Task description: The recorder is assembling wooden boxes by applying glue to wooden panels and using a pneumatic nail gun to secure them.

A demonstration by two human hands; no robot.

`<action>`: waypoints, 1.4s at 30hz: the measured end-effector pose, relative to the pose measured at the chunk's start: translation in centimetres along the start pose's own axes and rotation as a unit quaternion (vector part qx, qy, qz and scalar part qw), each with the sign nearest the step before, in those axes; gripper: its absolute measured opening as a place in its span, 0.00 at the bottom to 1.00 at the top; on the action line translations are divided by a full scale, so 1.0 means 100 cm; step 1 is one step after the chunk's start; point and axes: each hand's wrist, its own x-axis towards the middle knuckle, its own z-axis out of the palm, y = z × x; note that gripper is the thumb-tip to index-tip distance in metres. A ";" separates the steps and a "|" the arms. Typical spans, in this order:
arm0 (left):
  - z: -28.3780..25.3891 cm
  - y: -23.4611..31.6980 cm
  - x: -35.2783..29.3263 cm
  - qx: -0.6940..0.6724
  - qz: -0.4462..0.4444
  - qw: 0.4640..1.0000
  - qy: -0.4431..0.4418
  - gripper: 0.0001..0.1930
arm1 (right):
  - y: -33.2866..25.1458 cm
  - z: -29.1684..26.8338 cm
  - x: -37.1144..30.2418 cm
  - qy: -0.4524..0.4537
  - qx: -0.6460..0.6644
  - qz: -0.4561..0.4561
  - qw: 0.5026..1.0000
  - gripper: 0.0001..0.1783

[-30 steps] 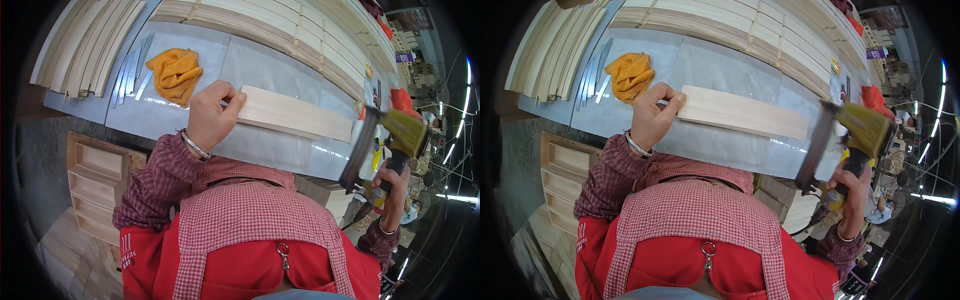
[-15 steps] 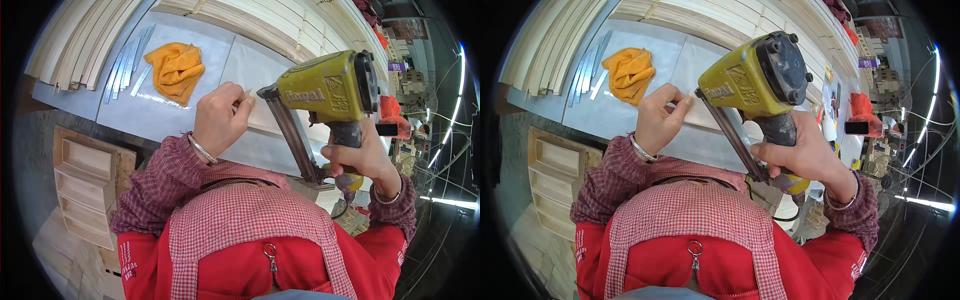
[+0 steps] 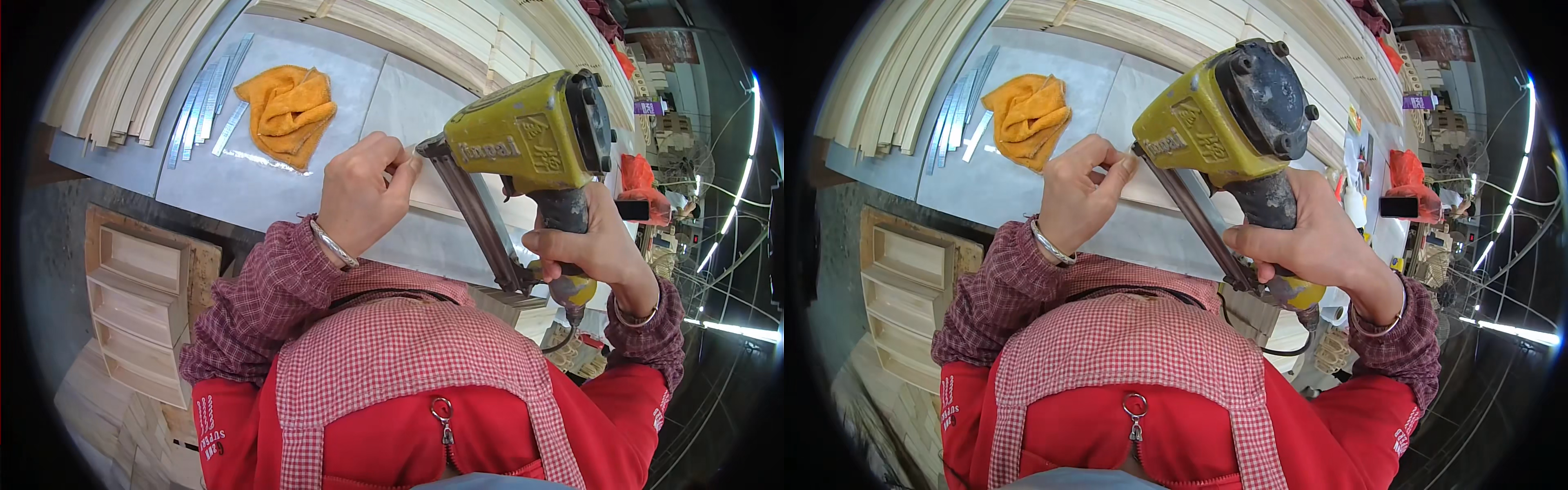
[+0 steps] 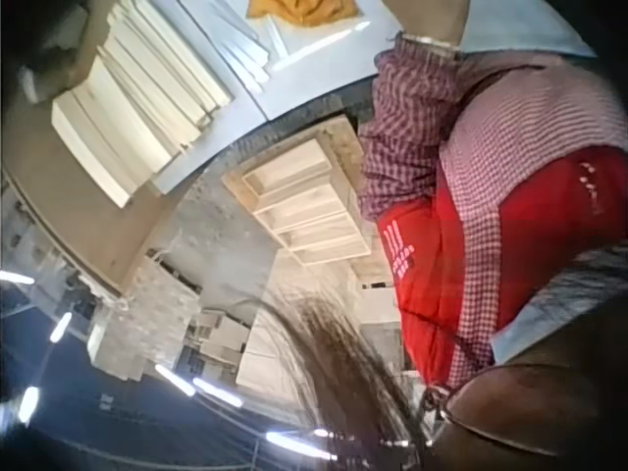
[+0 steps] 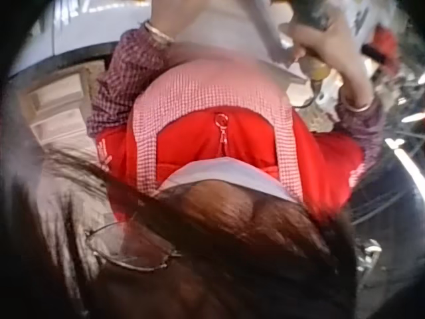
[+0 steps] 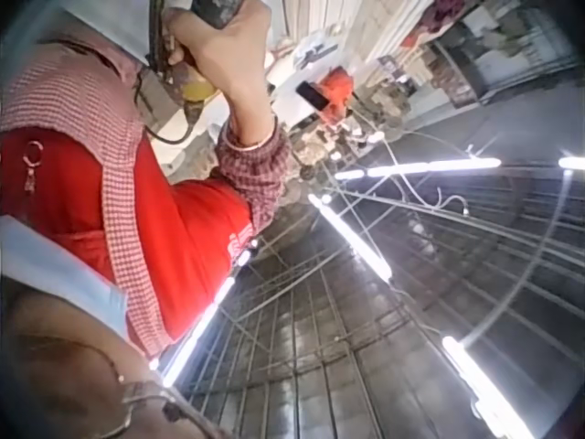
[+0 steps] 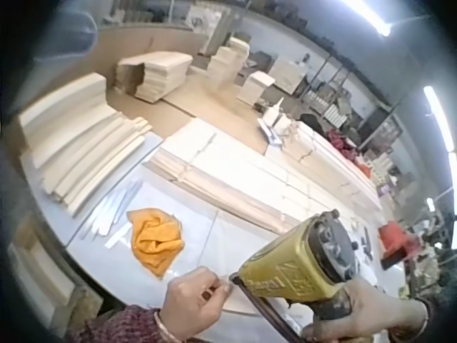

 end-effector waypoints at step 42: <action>-0.001 -0.007 0.003 -0.058 -0.025 0.998 -0.022 0.08 | 0.008 0.021 -0.029 -0.019 -0.055 0.036 0.998 0.20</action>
